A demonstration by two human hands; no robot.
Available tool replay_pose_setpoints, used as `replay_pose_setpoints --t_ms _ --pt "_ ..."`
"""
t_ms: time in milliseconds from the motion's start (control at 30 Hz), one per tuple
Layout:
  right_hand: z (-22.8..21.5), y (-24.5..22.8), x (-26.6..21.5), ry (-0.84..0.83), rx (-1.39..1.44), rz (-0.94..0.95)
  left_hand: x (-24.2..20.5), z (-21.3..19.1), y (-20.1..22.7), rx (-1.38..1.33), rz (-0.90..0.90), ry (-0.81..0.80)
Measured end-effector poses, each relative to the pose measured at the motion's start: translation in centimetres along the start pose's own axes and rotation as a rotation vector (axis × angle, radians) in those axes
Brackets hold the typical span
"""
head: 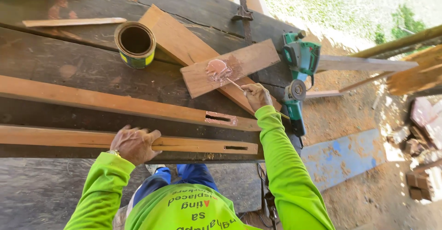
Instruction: Applying wood filler or paste to the slots and holes of wooden planks using a small applicator stick.
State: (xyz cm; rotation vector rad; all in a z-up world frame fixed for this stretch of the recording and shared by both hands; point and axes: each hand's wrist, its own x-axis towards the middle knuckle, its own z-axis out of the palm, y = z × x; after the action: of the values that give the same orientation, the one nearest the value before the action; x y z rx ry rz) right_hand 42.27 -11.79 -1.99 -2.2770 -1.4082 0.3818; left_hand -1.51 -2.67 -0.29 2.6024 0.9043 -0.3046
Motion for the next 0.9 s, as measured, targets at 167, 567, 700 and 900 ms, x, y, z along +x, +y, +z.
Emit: replay_pose_setpoints --t_ms 167,567,700,900 --pt "1.2 1.6 2.9 -0.020 -0.021 0.046 0.3 0.1 0.0 -0.023 0.014 -0.026" --pt "2.9 3.6 6.1 -0.148 0.106 -0.019 1.0 0.3 0.1 -0.035 0.027 -0.007" --pt "3.0 3.5 6.1 -0.215 0.126 -0.060 1.1 0.1 0.2 -0.016 -0.009 -0.082" --pt "2.1 3.9 5.7 -0.418 0.416 -0.014 1.1 0.2 0.2 -0.048 0.022 -0.009"
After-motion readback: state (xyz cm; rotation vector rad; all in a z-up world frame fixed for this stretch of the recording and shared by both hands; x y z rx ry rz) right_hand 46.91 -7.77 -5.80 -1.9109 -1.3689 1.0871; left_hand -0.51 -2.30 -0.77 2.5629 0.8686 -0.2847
